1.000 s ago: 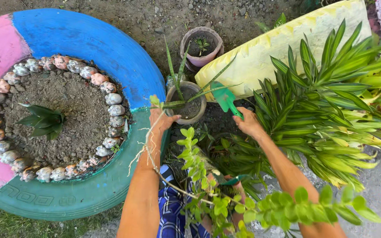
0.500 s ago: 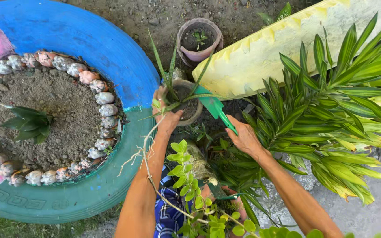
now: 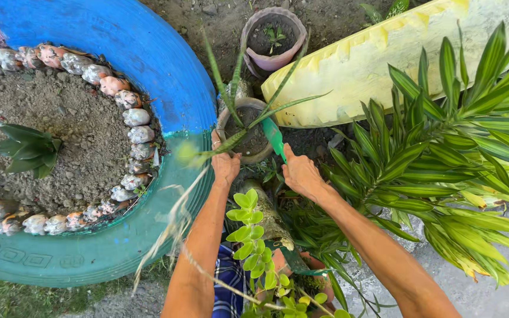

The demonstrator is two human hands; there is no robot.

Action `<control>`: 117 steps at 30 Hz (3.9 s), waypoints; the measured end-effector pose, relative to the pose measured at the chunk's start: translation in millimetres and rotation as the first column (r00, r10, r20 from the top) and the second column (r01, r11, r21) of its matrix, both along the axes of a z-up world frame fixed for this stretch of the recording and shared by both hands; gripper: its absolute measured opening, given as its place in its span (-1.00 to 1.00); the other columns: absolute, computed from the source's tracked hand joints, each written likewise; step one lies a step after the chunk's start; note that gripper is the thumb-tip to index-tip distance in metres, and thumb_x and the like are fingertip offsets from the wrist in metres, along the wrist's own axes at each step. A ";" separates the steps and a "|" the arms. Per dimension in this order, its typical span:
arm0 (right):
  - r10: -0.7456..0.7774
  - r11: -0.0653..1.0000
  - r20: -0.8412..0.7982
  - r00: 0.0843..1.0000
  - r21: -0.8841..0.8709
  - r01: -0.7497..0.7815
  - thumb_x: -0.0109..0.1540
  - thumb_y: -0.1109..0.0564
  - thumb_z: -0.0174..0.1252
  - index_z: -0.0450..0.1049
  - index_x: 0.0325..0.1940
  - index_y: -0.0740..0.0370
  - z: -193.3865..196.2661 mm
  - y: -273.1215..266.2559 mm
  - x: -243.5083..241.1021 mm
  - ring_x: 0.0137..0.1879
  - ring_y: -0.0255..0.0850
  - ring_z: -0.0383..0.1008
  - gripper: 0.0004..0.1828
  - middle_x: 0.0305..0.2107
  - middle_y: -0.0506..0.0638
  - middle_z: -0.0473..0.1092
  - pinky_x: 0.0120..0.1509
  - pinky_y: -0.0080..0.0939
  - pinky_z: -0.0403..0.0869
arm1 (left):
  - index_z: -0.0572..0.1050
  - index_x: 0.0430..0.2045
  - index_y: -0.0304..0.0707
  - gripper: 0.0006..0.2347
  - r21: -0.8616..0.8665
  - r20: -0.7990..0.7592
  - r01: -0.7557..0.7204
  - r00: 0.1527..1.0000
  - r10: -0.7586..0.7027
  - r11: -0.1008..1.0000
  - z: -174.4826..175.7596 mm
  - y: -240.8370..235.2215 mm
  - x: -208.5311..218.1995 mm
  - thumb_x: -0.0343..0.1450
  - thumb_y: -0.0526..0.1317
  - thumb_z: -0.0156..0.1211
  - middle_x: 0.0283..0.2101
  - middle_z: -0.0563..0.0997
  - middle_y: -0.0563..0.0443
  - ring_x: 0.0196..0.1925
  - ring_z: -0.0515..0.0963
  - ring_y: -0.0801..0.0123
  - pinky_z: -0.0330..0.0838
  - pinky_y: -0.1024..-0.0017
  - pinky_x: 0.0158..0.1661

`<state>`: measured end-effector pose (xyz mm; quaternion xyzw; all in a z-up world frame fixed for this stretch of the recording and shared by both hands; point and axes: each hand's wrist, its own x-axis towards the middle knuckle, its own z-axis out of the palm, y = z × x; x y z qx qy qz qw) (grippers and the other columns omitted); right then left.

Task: The person uses a trowel to dig around potted plants and garden beds, loosening the soil and removing debris by hand.

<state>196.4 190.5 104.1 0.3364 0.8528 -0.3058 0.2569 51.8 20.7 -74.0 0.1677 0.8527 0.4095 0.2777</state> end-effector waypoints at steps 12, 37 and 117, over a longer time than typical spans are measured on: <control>0.359 0.893 0.030 0.933 0.280 -0.353 0.16 0.22 0.14 0.26 0.41 0.06 117.6 28.9 33.0 -0.28 0.15 0.55 -0.31 -0.34 0.17 0.46 -0.31 0.17 0.48 | -0.23 0.49 -0.10 -0.03 0.021 0.243 -0.145 0.961 0.135 0.989 44.6 16.9 -9.3 0.22 -0.50 0.33 0.26 0.44 -0.34 0.20 0.53 -0.12 0.54 0.09 0.03; 0.116 0.993 -0.081 0.990 -0.024 -0.119 0.21 0.10 0.21 0.29 0.43 -0.12 38.8 -5.2 27.2 -0.25 0.26 0.51 -0.32 -0.36 0.25 0.45 -0.15 0.24 0.47 | -0.24 0.49 -0.23 -0.08 0.086 0.146 -0.091 0.986 0.078 0.992 4.3 5.4 10.1 0.23 -0.50 0.21 0.34 0.30 -0.48 0.35 0.36 -0.28 0.24 0.14 0.30; 0.454 0.878 -0.443 0.773 0.071 -0.474 0.29 0.15 0.18 0.38 0.33 0.18 407.8 -137.3 -236.0 -0.36 -0.28 0.58 -0.50 -0.28 0.04 0.54 -0.26 -0.20 0.54 | 0.50 0.07 -0.35 -0.56 -0.222 -0.010 -0.439 0.894 0.449 0.870 97.9 -348.4 -66.7 0.34 -0.12 0.37 0.02 0.63 -0.31 0.10 0.61 -0.09 0.46 0.14 0.12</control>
